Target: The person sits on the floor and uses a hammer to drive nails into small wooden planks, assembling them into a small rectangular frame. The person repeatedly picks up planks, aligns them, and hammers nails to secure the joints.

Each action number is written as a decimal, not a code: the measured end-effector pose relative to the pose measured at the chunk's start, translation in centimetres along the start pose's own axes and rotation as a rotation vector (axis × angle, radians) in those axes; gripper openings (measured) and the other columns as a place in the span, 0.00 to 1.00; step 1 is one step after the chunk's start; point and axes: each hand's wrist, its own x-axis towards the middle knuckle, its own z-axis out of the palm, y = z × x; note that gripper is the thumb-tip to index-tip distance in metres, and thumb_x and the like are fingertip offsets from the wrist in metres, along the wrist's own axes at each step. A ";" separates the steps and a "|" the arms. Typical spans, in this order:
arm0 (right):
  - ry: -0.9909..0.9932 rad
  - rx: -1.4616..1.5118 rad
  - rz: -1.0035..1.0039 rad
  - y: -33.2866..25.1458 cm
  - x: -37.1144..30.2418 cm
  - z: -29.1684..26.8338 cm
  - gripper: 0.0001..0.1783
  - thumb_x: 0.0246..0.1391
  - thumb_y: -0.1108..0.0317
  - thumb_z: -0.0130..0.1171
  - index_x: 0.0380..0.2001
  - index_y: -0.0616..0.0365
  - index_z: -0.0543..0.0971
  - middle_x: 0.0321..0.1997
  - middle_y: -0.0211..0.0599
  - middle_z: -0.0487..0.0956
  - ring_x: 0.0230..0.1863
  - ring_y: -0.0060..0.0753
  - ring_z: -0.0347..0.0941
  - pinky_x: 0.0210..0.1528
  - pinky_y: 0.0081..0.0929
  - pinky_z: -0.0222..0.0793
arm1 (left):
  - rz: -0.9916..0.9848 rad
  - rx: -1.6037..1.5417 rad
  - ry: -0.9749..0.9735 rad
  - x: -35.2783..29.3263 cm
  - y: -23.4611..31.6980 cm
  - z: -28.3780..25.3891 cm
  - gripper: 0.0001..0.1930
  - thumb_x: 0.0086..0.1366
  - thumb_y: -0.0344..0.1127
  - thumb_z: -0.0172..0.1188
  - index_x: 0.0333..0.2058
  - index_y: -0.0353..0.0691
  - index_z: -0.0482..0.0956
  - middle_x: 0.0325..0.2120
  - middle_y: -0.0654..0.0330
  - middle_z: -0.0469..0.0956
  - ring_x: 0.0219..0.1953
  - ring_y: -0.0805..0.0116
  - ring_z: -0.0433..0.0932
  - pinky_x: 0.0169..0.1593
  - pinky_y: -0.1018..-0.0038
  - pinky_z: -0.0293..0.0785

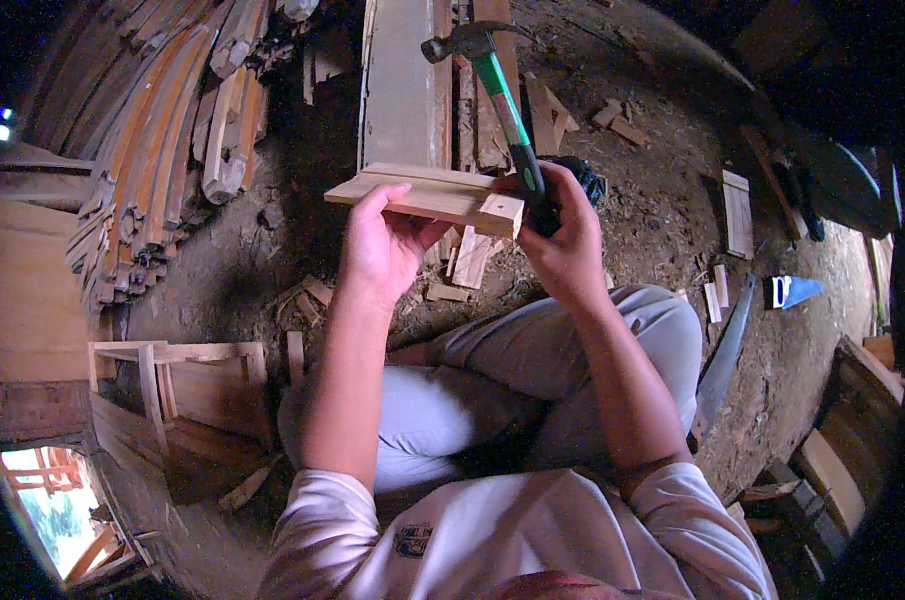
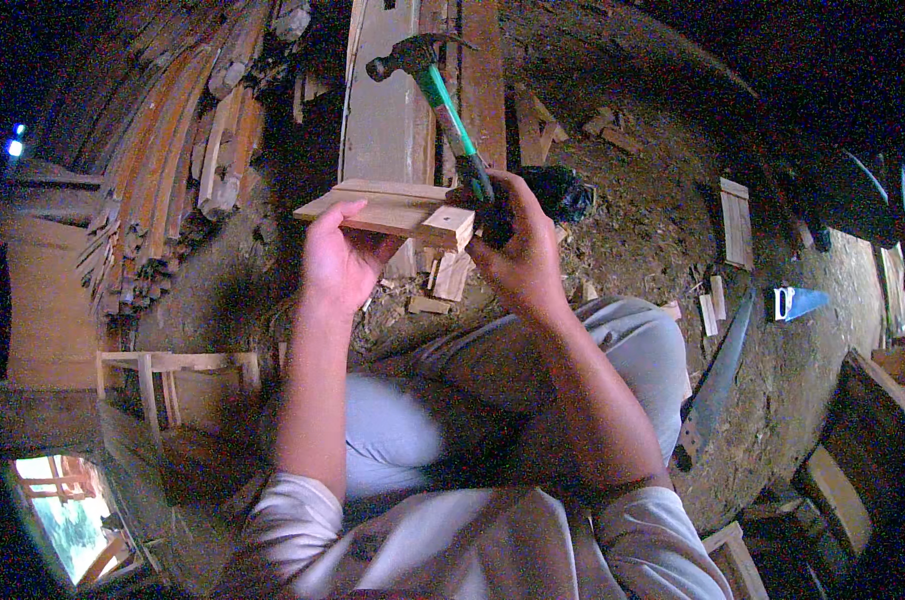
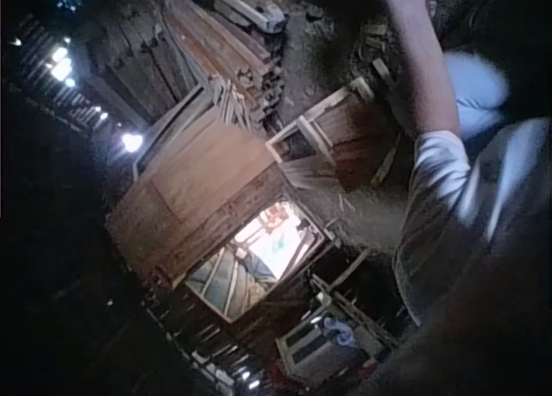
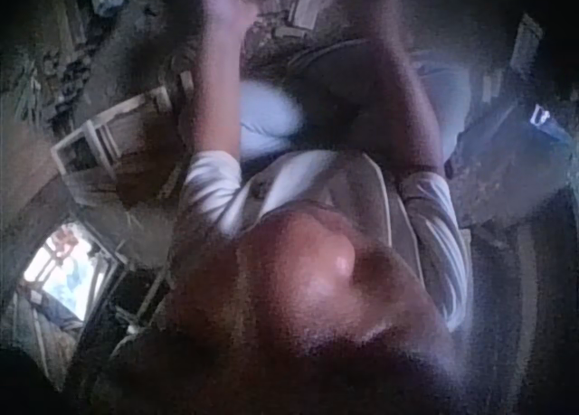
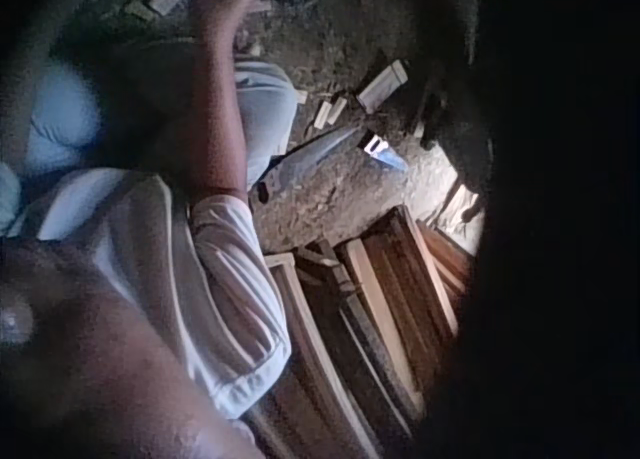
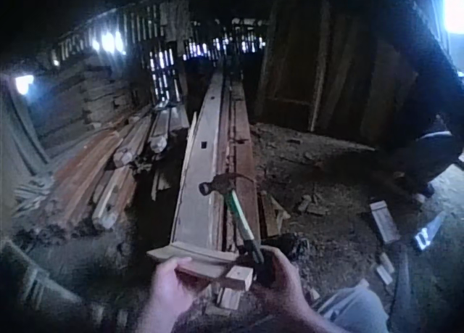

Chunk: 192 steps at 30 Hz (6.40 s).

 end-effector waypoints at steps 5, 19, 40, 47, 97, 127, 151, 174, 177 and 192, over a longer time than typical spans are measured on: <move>-0.013 -0.079 -0.023 -1.4 0.0 0.2 0.34 0.42 0.86 0.65 0.56 0.61 0.73 0.49 0.41 0.85 0.53 0.34 0.81 0.57 0.29 0.73 | -0.050 0.074 0.006 0.1 -0.4 0.3 0.18 0.67 0.40 0.64 0.51 0.38 0.75 0.45 0.55 0.80 0.46 0.62 0.82 0.47 0.65 0.86; 0.026 -0.055 0.112 0.1 -1.8 1.7 0.26 0.52 0.77 0.69 0.55 0.65 0.76 0.52 0.45 0.81 0.56 0.39 0.78 0.60 0.30 0.70 | 0.274 -0.129 0.195 7.6 -3.1 -7.7 0.22 0.65 0.37 0.67 0.55 0.39 0.74 0.52 0.58 0.78 0.54 0.61 0.78 0.56 0.64 0.78; -0.114 -0.353 0.209 -1.0 -0.6 0.7 0.27 0.45 0.72 0.78 0.49 0.67 0.80 0.34 0.27 0.82 0.33 0.19 0.72 0.39 0.22 0.71 | -0.042 0.262 0.159 2.4 1.3 -2.6 0.20 0.60 0.47 0.65 0.47 0.42 0.77 0.40 0.57 0.81 0.39 0.61 0.81 0.43 0.64 0.82; -0.101 -0.003 0.288 -0.8 -1.2 1.3 0.17 0.54 0.69 0.74 0.45 0.62 0.81 0.28 0.26 0.80 0.29 0.16 0.73 0.30 0.21 0.69 | 0.457 0.634 0.186 2.3 -0.1 -1.7 0.43 0.71 0.65 0.50 0.67 0.31 0.58 0.68 0.46 0.57 0.70 0.51 0.55 0.74 0.60 0.49; -0.021 0.312 0.760 2.1 -2.4 3.9 0.11 0.63 0.63 0.66 0.37 0.59 0.77 0.19 0.20 0.67 0.16 0.16 0.59 0.18 0.23 0.54 | 0.841 2.045 0.242 8.0 -5.9 -9.0 0.41 0.65 0.52 0.62 0.71 0.39 0.61 0.72 0.45 0.54 0.75 0.45 0.49 0.73 0.39 0.43; -0.359 -0.650 0.248 -1.8 4.2 -1.0 0.17 0.65 0.74 0.55 0.56 0.67 0.79 0.46 0.44 0.85 0.43 0.26 0.81 0.49 0.28 0.75 | 0.874 1.967 0.579 7.1 -7.7 -8.6 0.50 0.61 0.56 0.63 0.70 0.28 0.54 0.74 0.44 0.50 0.76 0.47 0.47 0.73 0.41 0.42; -0.445 -0.766 0.087 -1.9 3.4 -0.4 0.19 0.66 0.72 0.57 0.58 0.65 0.78 0.45 0.44 0.84 0.42 0.23 0.77 0.45 0.29 0.75 | 0.896 1.936 0.575 7.3 -7.9 -8.5 0.50 0.60 0.55 0.65 0.70 0.26 0.54 0.74 0.44 0.52 0.76 0.45 0.48 0.73 0.42 0.43; -0.439 -1.055 0.298 -3.0 -1.2 2.3 0.25 0.65 0.74 0.57 0.66 0.58 0.72 0.50 0.59 0.82 0.49 0.48 0.84 0.47 0.38 0.78 | 0.971 1.825 0.546 7.4 -8.1 -9.4 0.49 0.62 0.52 0.65 0.71 0.26 0.53 0.75 0.44 0.49 0.76 0.46 0.47 0.74 0.42 0.41; -0.180 -0.882 -0.077 -2.7 -2.2 1.9 0.25 0.65 0.75 0.56 0.65 0.58 0.72 0.48 0.58 0.83 0.46 0.48 0.85 0.46 0.40 0.79 | 0.908 1.824 0.548 7.2 -7.8 -9.4 0.50 0.61 0.52 0.65 0.71 0.26 0.52 0.75 0.44 0.48 0.76 0.46 0.47 0.74 0.42 0.39; 0.023 -0.837 -0.276 -1.4 -4.4 4.7 0.28 0.63 0.78 0.56 0.66 0.54 0.72 0.40 0.55 0.83 0.37 0.51 0.84 0.40 0.42 0.78 | 0.853 1.797 0.541 7.3 -7.8 -9.8 0.53 0.59 0.53 0.67 0.72 0.26 0.50 0.76 0.44 0.45 0.78 0.47 0.43 0.76 0.45 0.36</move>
